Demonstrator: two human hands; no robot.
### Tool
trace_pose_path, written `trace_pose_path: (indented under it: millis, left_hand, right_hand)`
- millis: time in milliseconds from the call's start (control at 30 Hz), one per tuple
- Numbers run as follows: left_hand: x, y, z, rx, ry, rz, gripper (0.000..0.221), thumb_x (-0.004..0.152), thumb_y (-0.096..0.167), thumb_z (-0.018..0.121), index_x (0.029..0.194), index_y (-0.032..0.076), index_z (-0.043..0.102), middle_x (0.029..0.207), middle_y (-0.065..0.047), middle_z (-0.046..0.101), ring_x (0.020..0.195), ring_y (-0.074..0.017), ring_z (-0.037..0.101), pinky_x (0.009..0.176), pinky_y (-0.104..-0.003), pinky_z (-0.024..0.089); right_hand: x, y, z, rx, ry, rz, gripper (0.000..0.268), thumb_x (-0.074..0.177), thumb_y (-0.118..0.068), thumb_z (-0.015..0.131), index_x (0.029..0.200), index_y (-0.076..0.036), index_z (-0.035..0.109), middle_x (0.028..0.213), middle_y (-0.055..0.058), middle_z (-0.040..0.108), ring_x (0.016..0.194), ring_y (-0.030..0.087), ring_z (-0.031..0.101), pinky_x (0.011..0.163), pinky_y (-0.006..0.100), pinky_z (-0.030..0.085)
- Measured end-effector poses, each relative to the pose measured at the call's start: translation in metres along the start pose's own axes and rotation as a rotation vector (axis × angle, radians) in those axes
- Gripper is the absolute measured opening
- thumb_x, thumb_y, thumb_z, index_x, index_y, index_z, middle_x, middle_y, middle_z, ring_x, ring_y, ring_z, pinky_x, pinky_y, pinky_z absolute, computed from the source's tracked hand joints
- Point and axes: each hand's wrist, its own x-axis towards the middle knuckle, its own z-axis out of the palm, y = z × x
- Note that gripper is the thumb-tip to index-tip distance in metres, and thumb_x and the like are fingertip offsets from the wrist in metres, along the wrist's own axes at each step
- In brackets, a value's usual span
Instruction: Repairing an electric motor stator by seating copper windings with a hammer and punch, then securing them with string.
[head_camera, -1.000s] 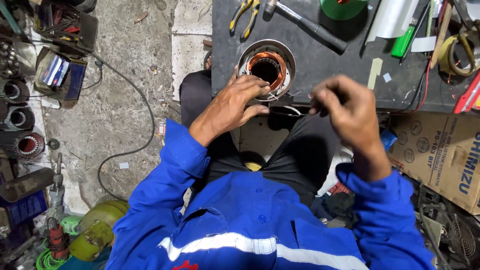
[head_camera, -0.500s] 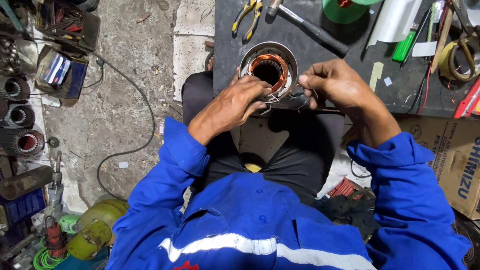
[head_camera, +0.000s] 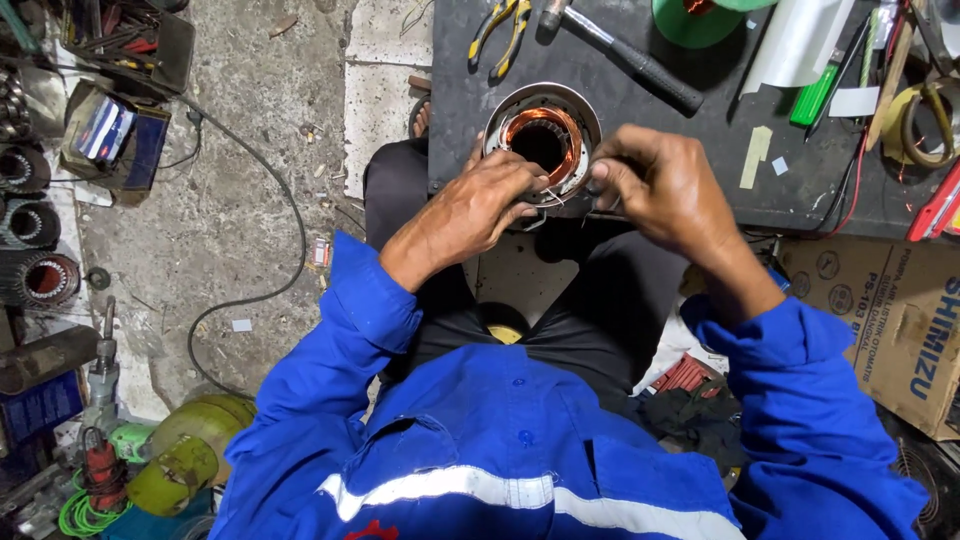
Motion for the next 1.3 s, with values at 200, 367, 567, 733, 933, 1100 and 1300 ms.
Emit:
trace_pose_path:
  millis: [200, 367, 567, 733, 933, 1100, 1300]
  left_hand:
    - [-0.001, -0.003, 0.003, 0.005, -0.003, -0.003, 0.021, 0.106, 0.029, 0.059, 0.116, 0.011, 0.063, 0.126, -0.017, 0.068, 0.127, -0.0341, 0.058, 0.12, -0.067, 0.016]
    - [-0.003, -0.009, 0.011, 0.022, 0.036, 0.028, 0.024, 0.106, 0.031, 0.058, 0.118, 0.011, 0.064, 0.126, -0.016, 0.069, 0.128, -0.0344, 0.058, 0.12, -0.069, 0.015]
    - [-0.006, 0.005, 0.014, 0.241, 0.201, 0.045, 0.022, 0.103, 0.024, 0.061, 0.119, 0.012, 0.07, 0.128, -0.017, 0.063, 0.137, -0.038, 0.047, 0.118, -0.075, 0.008]
    - [-0.018, -0.007, 0.04, 0.373, 0.309, 0.049, 0.026, 0.107, 0.028, 0.056, 0.127, 0.017, 0.069, 0.127, -0.014, 0.054, 0.136, -0.0359, 0.043, 0.119, -0.074, 0.01]
    - [-0.014, -0.011, 0.032, 0.25, 0.333, 0.046, 0.024, 0.105, 0.035, 0.058, 0.117, 0.018, 0.071, 0.122, -0.01, 0.051, 0.132, -0.0348, 0.043, 0.119, -0.068, 0.021]
    - [-0.008, -0.01, 0.023, 0.176, 0.314, 0.061, 0.027, 0.103, 0.041, 0.06, 0.105, 0.016, 0.071, 0.12, -0.008, 0.049, 0.13, -0.0339, 0.042, 0.119, -0.064, 0.025]
    - [-0.01, -0.015, 0.024, 0.2, 0.271, 0.066, 0.02, 0.096, 0.028, 0.073, 0.094, 0.011, 0.063, 0.12, -0.012, 0.048, 0.131, -0.0383, 0.042, 0.119, -0.065, 0.027]
  right_hand:
    - [-0.012, 0.017, 0.027, -0.184, 0.142, -0.121, 0.002, 0.102, -0.007, 0.072, 0.102, -0.009, 0.072, 0.068, 0.008, 0.073, 0.062, 0.024, 0.073, 0.056, 0.032, 0.056]
    - [-0.021, 0.033, 0.047, -0.288, 0.287, -0.304, 0.004, 0.099, -0.006, 0.072, 0.101, -0.009, 0.072, 0.073, 0.01, 0.073, 0.073, 0.035, 0.073, 0.062, 0.043, 0.056]
    - [-0.024, 0.038, 0.065, -0.322, 0.395, -0.405, 0.007, 0.097, -0.009, 0.075, 0.102, -0.014, 0.077, 0.081, 0.004, 0.074, 0.072, 0.03, 0.073, 0.063, 0.037, 0.059]
    - [-0.02, 0.022, 0.063, -0.492, 0.386, -0.467, 0.003, 0.1, -0.014, 0.072, 0.099, -0.015, 0.075, 0.097, 0.003, 0.075, 0.08, 0.028, 0.074, 0.064, 0.038, 0.06]
    - [0.004, -0.006, 0.03, -0.609, 0.243, -0.483, 0.009, 0.104, -0.016, 0.066, 0.111, -0.014, 0.072, 0.116, 0.006, 0.072, 0.095, 0.034, 0.074, 0.073, 0.045, 0.061]
    - [0.048, -0.018, 0.024, -0.744, -0.22, -0.321, 0.019, 0.098, -0.01, 0.053, 0.092, -0.012, 0.071, 0.098, 0.008, 0.071, 0.074, 0.047, 0.071, 0.069, 0.061, 0.059]
    - [0.075, 0.018, 0.052, -1.265, -0.304, -0.421, 0.022, 0.088, -0.012, 0.054, 0.078, -0.023, 0.07, 0.063, -0.001, 0.071, 0.061, 0.027, 0.075, 0.053, 0.044, 0.06]
